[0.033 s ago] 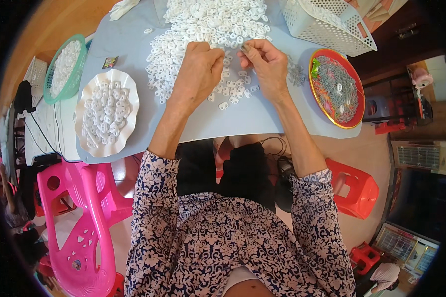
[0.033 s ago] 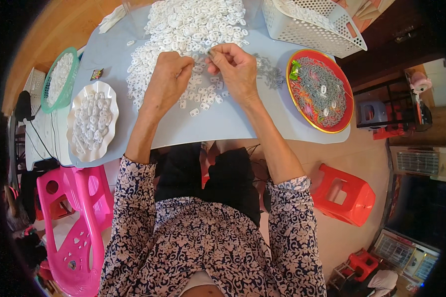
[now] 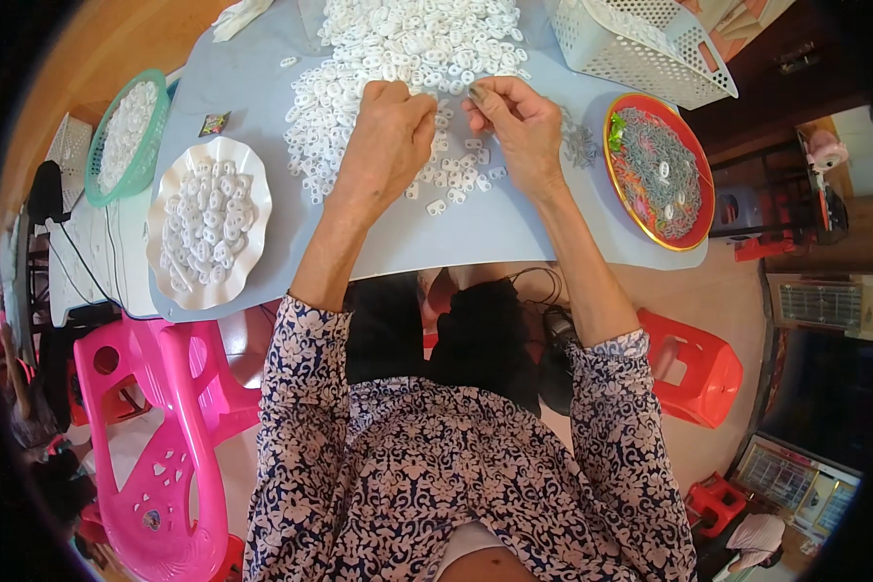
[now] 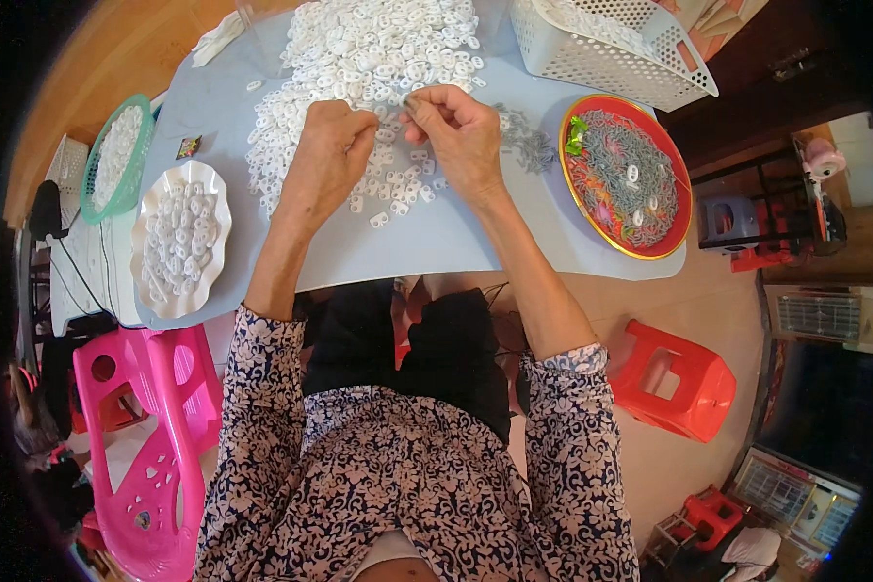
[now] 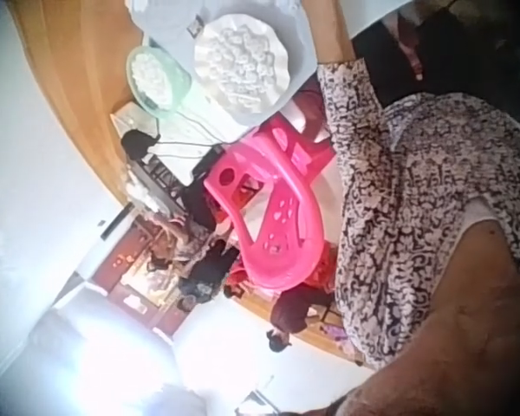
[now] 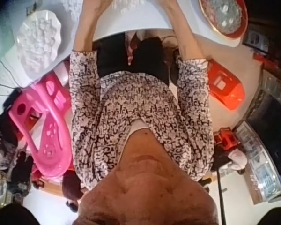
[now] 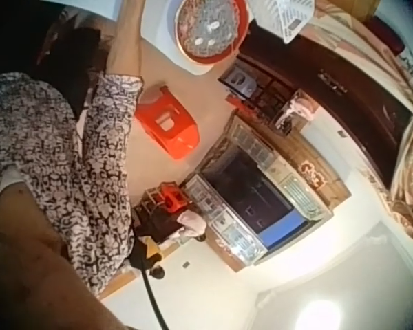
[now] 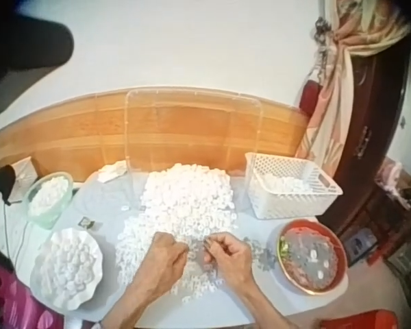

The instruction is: Assembling small metal components into white plastic parts.

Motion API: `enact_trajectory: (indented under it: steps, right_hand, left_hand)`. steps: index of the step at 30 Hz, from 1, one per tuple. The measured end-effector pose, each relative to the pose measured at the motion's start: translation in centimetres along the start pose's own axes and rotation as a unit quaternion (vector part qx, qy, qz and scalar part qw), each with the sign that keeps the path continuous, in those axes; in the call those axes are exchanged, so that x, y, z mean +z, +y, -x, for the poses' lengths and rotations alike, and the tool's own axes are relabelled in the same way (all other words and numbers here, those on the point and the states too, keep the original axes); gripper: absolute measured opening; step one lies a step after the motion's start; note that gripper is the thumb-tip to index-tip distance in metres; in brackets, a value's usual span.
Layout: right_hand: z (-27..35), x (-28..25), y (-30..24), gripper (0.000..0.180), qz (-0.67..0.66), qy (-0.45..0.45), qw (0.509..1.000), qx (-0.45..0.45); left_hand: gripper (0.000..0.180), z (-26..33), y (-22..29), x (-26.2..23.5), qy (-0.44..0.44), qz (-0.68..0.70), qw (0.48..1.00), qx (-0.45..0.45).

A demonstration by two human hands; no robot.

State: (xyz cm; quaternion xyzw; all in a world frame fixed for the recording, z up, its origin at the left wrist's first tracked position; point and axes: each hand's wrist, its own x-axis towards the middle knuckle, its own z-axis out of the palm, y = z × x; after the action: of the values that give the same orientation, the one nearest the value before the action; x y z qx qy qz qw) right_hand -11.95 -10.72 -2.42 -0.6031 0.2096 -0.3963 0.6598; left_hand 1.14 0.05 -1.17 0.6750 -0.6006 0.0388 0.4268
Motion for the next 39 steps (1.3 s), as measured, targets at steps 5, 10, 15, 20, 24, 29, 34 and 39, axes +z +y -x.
enact_trajectory:
  steps: [5,10,15,20,24,29,34,39]
  right_hand:
    - [0.0,-0.1,-0.2,0.017,0.069,-0.012,0.998,0.0]
    - [-0.2,-0.4,0.6,0.016,0.065,-0.016,0.997,-0.033]
    - [-0.1,-0.1,0.3,0.016,0.069,-0.016,0.997,-0.027]
    - [0.1,-0.3,0.0,0.018,0.062,-0.037,0.997,-0.041]
    - [0.2,0.0,-0.5,0.021,0.053,-0.055,0.995,-0.061]
    - [0.6,0.4,-1.2,0.027,0.072,-0.085,0.992,-0.054]
    - [0.6,0.4,-1.1,0.028,0.091,-0.108,0.988,-0.064]
    - [0.7,0.5,-1.1,0.027,0.099,-0.114,0.986,-0.064]
  left_hand:
    - [0.01,-0.1,0.1,1.1,-0.037,-0.078,0.996,0.019]
    - [0.014,0.0,0.2,1.6,-0.056,-0.097,0.993,0.039]
    - [0.013,0.2,0.1,1.7,-0.054,-0.082,0.994,0.047]
    - [0.01,-0.5,0.5,1.0,0.036,0.027,0.999,0.017]
    - [0.014,-0.7,0.3,0.1,0.002,0.376,0.887,-0.268]
    - [0.017,-0.9,-0.3,0.1,-0.035,0.482,0.828,-0.283]
    - [0.017,-0.8,-0.4,-0.1,-0.048,0.486,0.829,-0.272]
    - [0.016,-0.8,-0.5,-0.2,-0.063,0.417,0.872,-0.25]
